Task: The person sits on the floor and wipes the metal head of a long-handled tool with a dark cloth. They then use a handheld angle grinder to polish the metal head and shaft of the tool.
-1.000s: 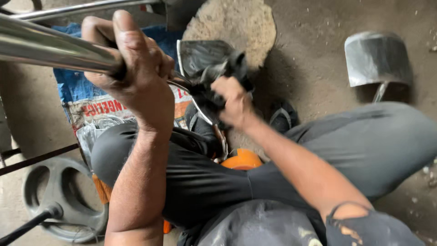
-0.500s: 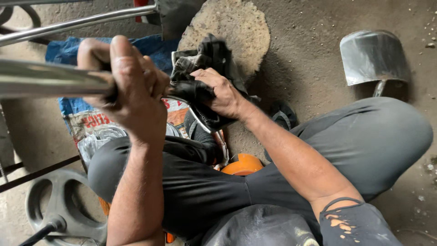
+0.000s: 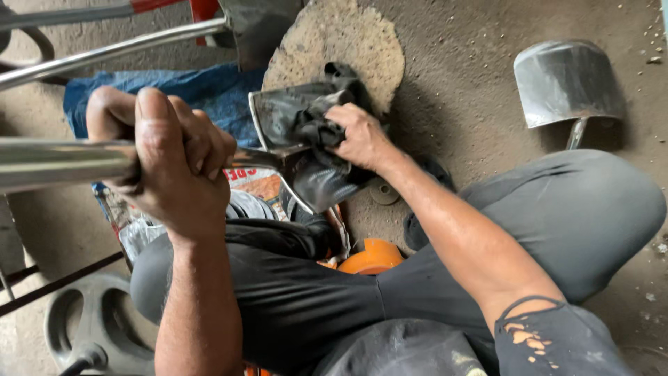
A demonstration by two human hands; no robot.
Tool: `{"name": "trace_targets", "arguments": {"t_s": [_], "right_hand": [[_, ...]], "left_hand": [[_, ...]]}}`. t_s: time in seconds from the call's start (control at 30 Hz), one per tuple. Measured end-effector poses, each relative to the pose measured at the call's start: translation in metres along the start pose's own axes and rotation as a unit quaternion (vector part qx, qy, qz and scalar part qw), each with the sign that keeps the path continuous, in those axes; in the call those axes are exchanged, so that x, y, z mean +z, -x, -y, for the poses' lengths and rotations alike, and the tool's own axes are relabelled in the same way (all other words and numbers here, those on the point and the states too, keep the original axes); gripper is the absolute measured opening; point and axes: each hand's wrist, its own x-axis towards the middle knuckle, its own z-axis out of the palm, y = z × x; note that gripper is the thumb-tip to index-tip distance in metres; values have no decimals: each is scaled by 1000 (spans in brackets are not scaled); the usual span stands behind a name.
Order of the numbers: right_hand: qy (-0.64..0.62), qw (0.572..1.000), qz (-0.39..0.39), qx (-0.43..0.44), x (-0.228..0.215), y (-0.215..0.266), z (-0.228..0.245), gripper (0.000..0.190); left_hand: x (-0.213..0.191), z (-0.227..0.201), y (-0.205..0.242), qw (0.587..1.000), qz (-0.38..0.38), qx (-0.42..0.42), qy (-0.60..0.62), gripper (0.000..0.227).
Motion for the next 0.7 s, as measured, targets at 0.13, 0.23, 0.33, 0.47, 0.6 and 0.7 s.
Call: {"name": "trace_targets", "arguments": {"t_s": [0.13, 0.23, 0.33, 0.47, 0.6, 0.7], "right_hand": [[-101, 983, 12, -150, 7, -3, 20, 30], [-48, 988, 32, -144, 0, -22, 37, 26], [-10, 997, 19, -77, 2, -26, 50, 33], [26, 997, -20, -67, 8, -27, 55, 44], [17, 987, -47, -153, 6, -31, 56, 42], [43, 991, -25, -124, 4, -31, 64, 37]], "left_hand": [[-3, -2, 12, 1000, -1, -12, -11, 25], [1, 1, 8, 1000, 9, -1, -19, 23], [1, 1, 6, 1000, 23, -7, -11, 23], [-4, -2, 8, 999, 3, -42, -7, 21], [-8, -9, 10, 997, -17, -59, -51, 19], [-9, -11, 10, 996, -40, -79, -33, 18]]}}
